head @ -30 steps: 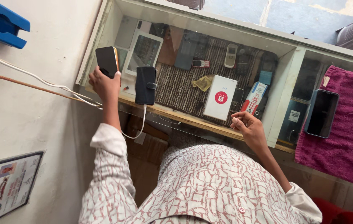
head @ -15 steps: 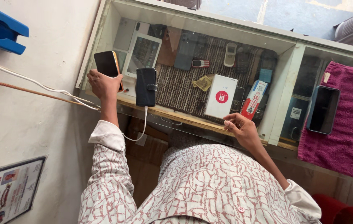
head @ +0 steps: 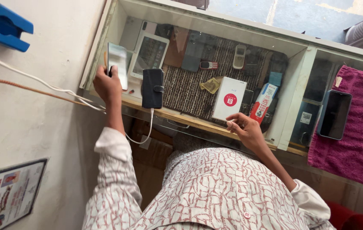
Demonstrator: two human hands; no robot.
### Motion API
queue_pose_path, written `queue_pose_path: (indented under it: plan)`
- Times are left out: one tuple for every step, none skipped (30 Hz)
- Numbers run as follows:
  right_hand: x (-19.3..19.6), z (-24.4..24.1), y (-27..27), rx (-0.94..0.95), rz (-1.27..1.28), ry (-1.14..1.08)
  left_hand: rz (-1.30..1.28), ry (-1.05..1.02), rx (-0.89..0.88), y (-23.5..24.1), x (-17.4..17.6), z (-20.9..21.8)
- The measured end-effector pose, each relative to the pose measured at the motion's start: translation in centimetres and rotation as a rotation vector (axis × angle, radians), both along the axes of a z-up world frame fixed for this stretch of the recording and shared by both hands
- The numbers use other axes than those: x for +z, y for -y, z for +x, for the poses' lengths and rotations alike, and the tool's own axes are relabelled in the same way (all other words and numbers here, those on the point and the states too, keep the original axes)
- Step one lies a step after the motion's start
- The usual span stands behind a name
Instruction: The person removes a phone from a wallet, places it on a glass counter, and then applies a screen protector to the phone using a squeegee card. The person smooths the protector over the screen and inspects the result.
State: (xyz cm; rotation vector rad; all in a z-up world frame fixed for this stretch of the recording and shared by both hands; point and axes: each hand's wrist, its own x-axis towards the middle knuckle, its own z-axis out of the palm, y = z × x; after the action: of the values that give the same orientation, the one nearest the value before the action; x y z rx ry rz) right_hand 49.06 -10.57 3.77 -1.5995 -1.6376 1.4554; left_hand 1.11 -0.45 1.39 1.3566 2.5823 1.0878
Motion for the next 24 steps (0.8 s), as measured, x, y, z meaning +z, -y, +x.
queue_pose_path:
  plan:
    - [0.3,-0.3,-0.2,0.016,0.008,0.01,0.016,0.057,-0.021,0.3,0.6,1.0]
    - [0.5,-0.8,-0.6,0.036,0.001,0.01,0.031,0.114,-0.043,0.8,1.2,2.3]
    - [0.7,-1.3,-1.0,0.057,-0.009,0.012,0.043,0.173,-0.063,1.4,1.7,3.9]
    - [0.9,-1.9,-1.4,0.078,-0.018,0.014,0.086,0.277,-0.128,2.2,2.0,5.8]
    - [1.0,-2.4,-1.7,0.093,-0.007,-0.054,0.129,0.383,-0.188,3.0,2.2,8.0]
    - [1.1,-2.9,-1.9,0.108,0.003,-0.122,0.112,0.562,-0.221,3.7,2.2,10.6]
    - [1.0,-3.5,-2.4,0.126,0.018,-0.194,0.1,0.738,-0.251,4.3,2.3,13.3]
    - [0.9,-4.2,-2.9,0.098,-0.058,-0.315,0.108,0.748,-0.294,5.3,2.3,16.0]
    - [0.6,-4.7,-3.5,0.071,-0.135,-0.433,0.037,0.839,-0.373,6.3,2.4,18.3]
    - [0.2,-5.0,-3.9,0.042,-0.213,-0.55,-0.014,0.912,-0.387,6.7,2.3,20.7]
    - [-0.3,-5.3,-4.2,-0.017,-0.246,-0.623,0.017,0.888,-0.465,7.3,2.3,22.6]
    - [-1.0,-5.8,-4.4,-0.077,-0.279,-0.696,0.048,0.863,-0.543,7.7,2.3,23.9]
    - [-1.7,-6.2,-4.5,-0.137,-0.314,-0.767,-0.017,0.843,-0.53,8.1,2.4,24.4]
    - [-2.3,-6.2,-4.5,-0.157,-0.312,-0.775,-0.081,0.822,-0.518,8.5,2.4,24.7]
    - [-2.8,-6.1,-4.7,-0.177,-0.308,-0.783,-0.144,0.801,-0.508,8.5,2.4,24.9]
    - [-3.3,-6.0,-4.8,-0.197,-0.303,-0.79,-0.058,0.687,-0.518,8.2,2.5,24.3]
    - [-3.6,-5.8,-4.7,-0.202,-0.301,-0.787,0.024,0.572,-0.524,7.8,2.5,23.1]
    - [-3.9,-5.5,-4.6,-0.206,-0.299,-0.783,0.104,0.456,-0.529,7.4,2.6,21.9]
    - [-4.1,-5.5,-4.5,-0.21,-0.297,-0.782,0.057,0.29,-0.455,7.0,2.6,20.3]
    - [-4.2,-5.6,-4.5,-0.203,-0.292,-0.759,0.009,0.125,-0.379,6.6,2.7,18.7]
    - [-4.3,-5.6,-4.4,-0.198,-0.287,-0.733,-0.038,0.02,-0.306,5.8,2.6,17.5]
    - [-4.4,-5.6,-4.2,-0.193,-0.283,-0.706,-0.085,-0.086,-0.234,5.2,2.4,16.5]
    - [-4.4,-5.7,-4.2,-0.176,-0.281,-0.697,-0.117,-0.111,-0.228,4.9,2.1,15.7]
    - [-4.4,-5.8,-4.0,-0.16,-0.279,-0.687,-0.149,-0.136,-0.221,4.7,1.7,15.2]
